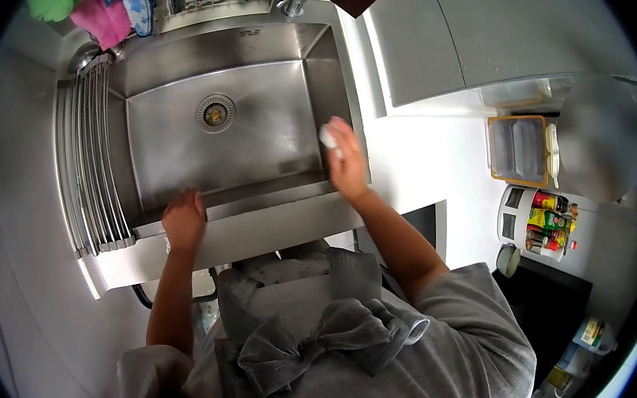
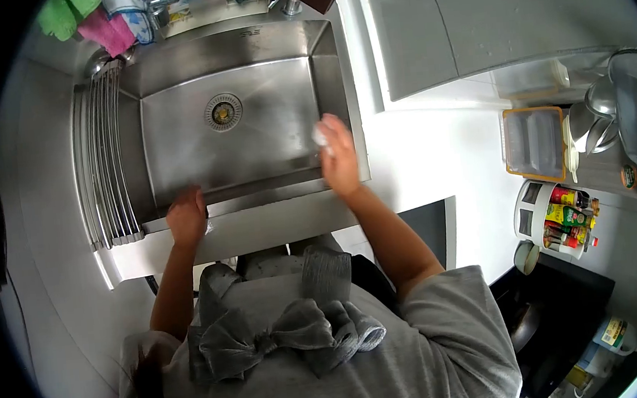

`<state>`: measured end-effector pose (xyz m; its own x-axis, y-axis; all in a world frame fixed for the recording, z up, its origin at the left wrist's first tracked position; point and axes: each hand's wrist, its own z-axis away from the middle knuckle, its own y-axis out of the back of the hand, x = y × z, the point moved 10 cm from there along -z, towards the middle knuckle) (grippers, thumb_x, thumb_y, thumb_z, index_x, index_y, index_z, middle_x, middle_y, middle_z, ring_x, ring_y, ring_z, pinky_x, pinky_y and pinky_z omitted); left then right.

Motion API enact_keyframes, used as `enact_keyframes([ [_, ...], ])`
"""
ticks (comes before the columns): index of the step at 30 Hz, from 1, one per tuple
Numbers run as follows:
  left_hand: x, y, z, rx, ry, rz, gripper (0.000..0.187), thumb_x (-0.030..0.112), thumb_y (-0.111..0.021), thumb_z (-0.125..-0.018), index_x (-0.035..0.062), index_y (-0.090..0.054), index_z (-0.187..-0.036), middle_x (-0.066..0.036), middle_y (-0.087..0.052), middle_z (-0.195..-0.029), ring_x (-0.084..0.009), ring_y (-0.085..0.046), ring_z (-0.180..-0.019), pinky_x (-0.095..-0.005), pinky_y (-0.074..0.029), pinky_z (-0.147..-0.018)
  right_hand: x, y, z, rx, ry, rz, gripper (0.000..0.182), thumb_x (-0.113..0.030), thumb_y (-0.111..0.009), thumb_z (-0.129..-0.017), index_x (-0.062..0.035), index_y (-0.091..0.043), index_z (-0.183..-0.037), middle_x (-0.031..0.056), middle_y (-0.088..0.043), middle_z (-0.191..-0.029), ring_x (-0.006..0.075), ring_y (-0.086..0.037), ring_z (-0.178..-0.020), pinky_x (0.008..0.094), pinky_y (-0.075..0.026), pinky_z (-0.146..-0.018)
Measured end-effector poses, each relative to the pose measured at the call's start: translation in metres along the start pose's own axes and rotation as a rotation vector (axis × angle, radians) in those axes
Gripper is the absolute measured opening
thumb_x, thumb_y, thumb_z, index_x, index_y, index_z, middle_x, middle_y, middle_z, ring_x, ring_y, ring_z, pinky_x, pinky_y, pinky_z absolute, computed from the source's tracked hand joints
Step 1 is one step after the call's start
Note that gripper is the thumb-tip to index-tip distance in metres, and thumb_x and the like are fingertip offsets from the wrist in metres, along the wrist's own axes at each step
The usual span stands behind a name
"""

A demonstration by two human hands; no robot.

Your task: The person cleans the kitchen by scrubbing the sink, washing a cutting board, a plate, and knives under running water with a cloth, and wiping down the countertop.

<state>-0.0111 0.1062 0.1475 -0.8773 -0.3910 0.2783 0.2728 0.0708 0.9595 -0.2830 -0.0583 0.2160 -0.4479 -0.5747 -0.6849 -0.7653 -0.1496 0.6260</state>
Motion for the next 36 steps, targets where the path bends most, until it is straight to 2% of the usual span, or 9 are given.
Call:
enact_keyframes([
  [3,0.004,0.004,0.000,0.051,-0.043,-0.038,0.019,0.024,-0.046,-0.085,0.0102,-0.059,-0.086,-0.009,-0.062,-0.077,-0.0278,-0.060,-0.066,-0.0378,-0.047,-0.059,0.036,0.081,0.030,0.135,-0.082,0.248,0.036,0.001,-0.042,-0.079,-0.0003,-0.050,-0.115,0.0184,-0.048,-0.119,0.0350,-0.042,-0.115,0.0393,-0.032,-0.097],
  [7,0.004,0.007,0.002,0.091,-0.024,0.022,0.020,0.025,-0.047,-0.085,0.0100,-0.059,-0.079,-0.009,-0.061,-0.068,-0.0292,-0.059,-0.060,-0.0387,-0.047,-0.057,0.160,0.158,0.114,0.365,-0.601,0.645,0.030,-0.012,-0.042,-0.086,0.0004,-0.052,-0.112,0.0192,-0.049,-0.116,0.0351,-0.039,-0.117,0.0402,-0.034,-0.096],
  [9,0.004,0.009,-0.001,0.117,-0.015,0.026,0.021,0.025,-0.047,-0.085,0.0097,-0.059,-0.077,-0.009,-0.060,-0.067,-0.0296,-0.058,-0.058,-0.0392,-0.047,-0.057,0.130,0.102,0.081,0.289,-0.297,0.634,0.029,-0.009,-0.043,-0.086,0.0011,-0.052,-0.110,0.0184,-0.048,-0.118,0.0351,-0.039,-0.116,0.0382,-0.036,-0.095],
  [13,0.002,0.000,0.005,0.029,0.007,-0.037,0.021,0.025,-0.047,-0.084,0.0096,-0.058,-0.076,-0.010,-0.060,-0.065,-0.0301,-0.058,-0.058,-0.0408,-0.047,-0.056,0.047,-0.001,0.008,0.005,-0.204,0.020,0.030,0.003,-0.046,-0.080,-0.0019,-0.055,-0.108,0.0186,-0.049,-0.114,0.0341,-0.044,-0.110,0.0381,-0.037,-0.092],
  [20,-0.004,-0.004,0.003,-0.007,0.065,0.040,0.020,0.026,-0.047,-0.084,0.0103,-0.057,-0.076,-0.012,-0.059,-0.064,-0.0310,-0.059,-0.060,-0.0426,-0.047,-0.055,-0.058,-0.046,0.072,-0.587,0.351,0.208,0.030,-0.008,-0.060,-0.071,-0.0147,-0.061,-0.101,0.0151,-0.049,-0.108,0.0323,-0.049,-0.101,0.0436,-0.038,-0.087],
  [25,-0.008,-0.003,-0.012,-0.145,0.096,0.221,0.019,0.022,-0.048,-0.083,0.0065,-0.058,-0.090,-0.014,-0.062,-0.086,-0.0332,-0.060,-0.075,-0.0425,-0.048,-0.065,-0.030,-0.134,0.008,-0.504,0.029,-0.113,0.025,-0.011,-0.061,-0.076,-0.0139,-0.060,-0.101,0.0141,-0.051,-0.105,0.0308,-0.052,-0.096,0.0403,-0.044,-0.080],
  [27,-0.006,0.031,-0.055,0.097,0.000,0.373,0.027,0.010,-0.049,-0.080,0.0037,-0.054,-0.105,-0.016,-0.057,-0.105,-0.0336,-0.057,-0.090,-0.0413,-0.047,-0.077,-0.023,-0.161,-0.037,-0.460,-0.097,-0.265,0.027,-0.010,-0.059,-0.077,-0.0124,-0.057,-0.104,0.0137,-0.053,-0.103,0.0300,-0.053,-0.094,0.0388,-0.046,-0.077],
  [29,-0.012,0.063,-0.114,0.298,-0.104,0.391,0.032,0.004,-0.048,-0.077,0.0006,-0.051,-0.109,-0.018,-0.055,-0.109,-0.0334,-0.054,-0.097,-0.0401,-0.045,-0.083,0.007,-0.208,-0.042,-0.353,-1.145,-1.242,0.031,-0.009,-0.056,-0.080,-0.0076,-0.050,-0.111,0.0121,-0.055,-0.100,0.0274,-0.055,-0.092,0.0355,-0.048,-0.075],
  [36,-0.045,0.116,-0.283,0.401,-0.056,0.201,0.048,-0.002,-0.051,-0.068,-0.0014,-0.042,-0.115,-0.023,-0.044,-0.119,-0.0376,-0.042,-0.111,-0.0398,-0.038,-0.092,-0.015,-0.243,-0.106,-0.447,-1.130,-1.439,0.035,-0.017,-0.053,-0.083,-0.0048,-0.047,-0.115,0.0129,-0.055,-0.109,0.0277,-0.051,-0.104,0.0407,-0.043,-0.086],
])
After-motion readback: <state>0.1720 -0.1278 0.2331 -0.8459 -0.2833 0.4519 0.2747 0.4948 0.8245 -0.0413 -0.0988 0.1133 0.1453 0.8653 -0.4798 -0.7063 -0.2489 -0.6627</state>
